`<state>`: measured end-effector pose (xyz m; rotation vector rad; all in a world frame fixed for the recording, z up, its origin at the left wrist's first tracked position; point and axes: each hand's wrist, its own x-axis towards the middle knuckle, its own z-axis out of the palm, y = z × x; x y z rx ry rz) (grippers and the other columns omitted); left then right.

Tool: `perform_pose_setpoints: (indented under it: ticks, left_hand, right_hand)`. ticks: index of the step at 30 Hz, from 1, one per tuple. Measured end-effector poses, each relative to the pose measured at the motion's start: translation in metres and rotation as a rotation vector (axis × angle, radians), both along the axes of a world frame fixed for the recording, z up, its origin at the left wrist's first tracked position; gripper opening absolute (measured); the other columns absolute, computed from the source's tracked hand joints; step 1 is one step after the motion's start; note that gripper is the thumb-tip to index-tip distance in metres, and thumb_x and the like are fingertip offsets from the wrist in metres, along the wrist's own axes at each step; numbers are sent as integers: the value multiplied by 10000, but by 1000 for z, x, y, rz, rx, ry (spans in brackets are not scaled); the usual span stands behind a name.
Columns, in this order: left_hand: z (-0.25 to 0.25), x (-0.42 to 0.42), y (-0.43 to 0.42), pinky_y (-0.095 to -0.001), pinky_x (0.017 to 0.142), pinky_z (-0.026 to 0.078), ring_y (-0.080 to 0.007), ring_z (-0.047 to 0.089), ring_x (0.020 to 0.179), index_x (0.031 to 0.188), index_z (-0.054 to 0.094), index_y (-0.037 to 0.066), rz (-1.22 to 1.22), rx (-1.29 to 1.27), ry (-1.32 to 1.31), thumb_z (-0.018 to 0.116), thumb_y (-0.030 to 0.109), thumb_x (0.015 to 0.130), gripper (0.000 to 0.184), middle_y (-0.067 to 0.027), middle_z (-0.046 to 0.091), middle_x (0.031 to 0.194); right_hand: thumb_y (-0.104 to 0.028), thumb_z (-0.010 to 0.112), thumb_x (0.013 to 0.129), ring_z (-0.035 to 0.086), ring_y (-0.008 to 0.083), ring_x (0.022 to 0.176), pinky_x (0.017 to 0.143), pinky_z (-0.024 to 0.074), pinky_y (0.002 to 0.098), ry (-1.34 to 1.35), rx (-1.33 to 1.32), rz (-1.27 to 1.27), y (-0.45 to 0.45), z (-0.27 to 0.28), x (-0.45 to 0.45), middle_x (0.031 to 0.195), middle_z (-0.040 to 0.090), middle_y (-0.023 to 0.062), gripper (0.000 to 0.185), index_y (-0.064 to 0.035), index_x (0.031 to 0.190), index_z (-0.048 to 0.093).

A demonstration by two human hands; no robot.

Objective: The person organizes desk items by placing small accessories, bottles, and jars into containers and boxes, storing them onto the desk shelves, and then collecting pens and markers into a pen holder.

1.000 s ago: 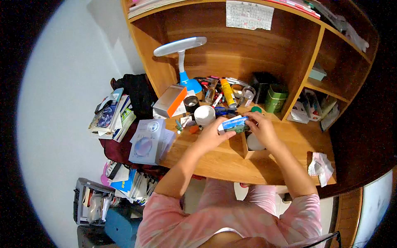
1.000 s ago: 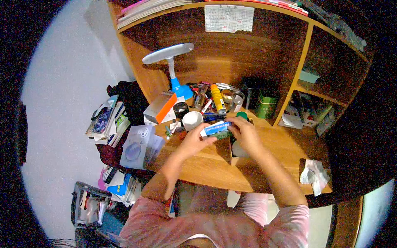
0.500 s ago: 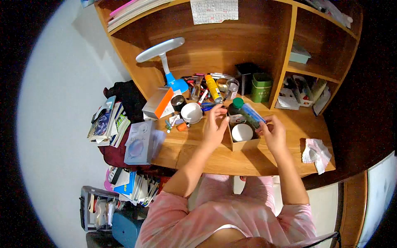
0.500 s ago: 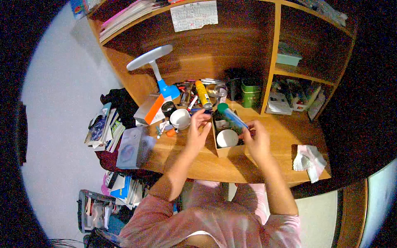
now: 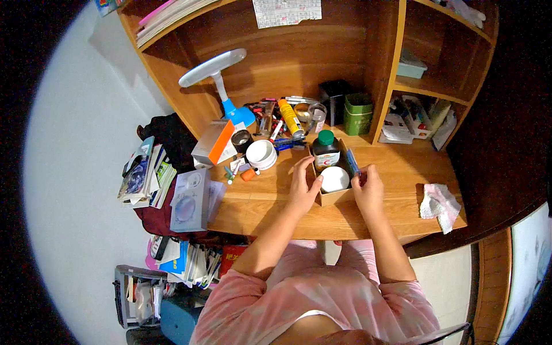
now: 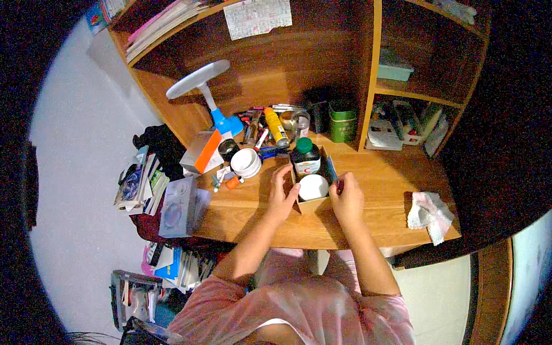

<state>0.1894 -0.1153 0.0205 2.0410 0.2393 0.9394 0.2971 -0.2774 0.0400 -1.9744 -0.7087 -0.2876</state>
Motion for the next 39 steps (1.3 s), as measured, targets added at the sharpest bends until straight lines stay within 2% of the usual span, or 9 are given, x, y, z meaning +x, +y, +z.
perform_pose_setpoints:
  ticks: [11, 14, 20, 23, 24, 28, 33, 36, 39]
  left_hand:
    - [0, 0, 1, -426, 1088, 327, -344, 419, 1271, 1299, 435, 24, 24, 92, -29, 636, 96, 870, 479, -190, 432, 1341]
    - [2, -1, -1, -431, 1099, 307, -342, 415, 1280, 1285, 455, 26, 24, 78, -41, 629, 88, 864, 460, -184, 449, 1343]
    - [-2, 1, 2, -439, 1112, 291, -335, 410, 1288, 1289, 460, 28, 28, 76, -50, 630, 84, 857, 467, -186, 453, 1351]
    - [-9, 3, 5, -438, 1098, 314, -351, 410, 1292, 1327, 417, 24, 33, 106, -56, 641, 118, 871, 517, -201, 428, 1372]
    - [-11, 4, 6, -437, 1091, 326, -360, 409, 1294, 1345, 397, 23, 35, 121, -58, 646, 134, 879, 540, -207, 415, 1382]
    - [-15, 4, 2, -441, 1113, 302, -380, 357, 1354, 1445, 291, 8, 29, -167, 69, 635, 231, 906, 677, -241, 340, 1467]
    - [13, -11, -1, -433, 1144, 248, -393, 287, 1401, 1509, 147, 7, -58, -322, 487, 544, 431, 950, 806, -270, 250, 1525]
    - [19, -24, -13, -401, 1113, 315, -363, 418, 1328, 1477, 267, 13, -36, -106, 641, 486, 445, 973, 699, -260, 416, 1435]
    - [11, -30, -40, -393, 1109, 318, -348, 416, 1330, 1478, 275, 25, -24, -191, 373, 486, 448, 972, 693, -236, 422, 1437]
  right_hand:
    - [-229, 748, 834, 602, 351, 607, 582, 483, 430, 69, 39, -36, 3, -8, -1, 669, 591, 176, 307, -22, 889, 529]
    - [-213, 742, 836, 615, 342, 666, 597, 486, 419, 165, -5, -12, 1, -3, -3, 741, 601, 178, 291, -20, 901, 534]
    - [-187, 736, 827, 614, 345, 890, 685, 511, 426, -268, -62, 141, -14, -4, -10, 1084, 561, 158, 290, -26, 993, 563]
    - [-179, 753, 807, 601, 366, 928, 714, 516, 437, -162, -65, 167, -17, 15, -29, 1170, 522, 159, 392, -39, 1112, 551]
    - [-197, 790, 771, 599, 348, 991, 758, 517, 428, -195, -73, 125, -18, 13, -28, 1203, 503, 169, 549, -32, 1213, 510]
    - [-228, 843, 713, 576, 330, 1069, 829, 504, 394, 218, -8, 116, -26, 7, -21, 1237, 517, 202, 747, 14, 1312, 469]
    - [-356, 737, 821, 557, 408, 1099, 929, 455, 447, 35, -237, 172, -35, -24, -13, 1245, 547, 257, 684, 29, 1326, 483]
    - [-410, 659, 876, 531, 436, 1148, 984, 419, 472, 76, -298, 207, -36, -33, -16, 1264, 542, 280, 651, 39, 1317, 494]
    - [-392, 631, 902, 520, 433, 1179, 995, 413, 466, 191, -185, 262, -32, -38, -20, 1284, 533, 290, 612, 45, 1311, 505]
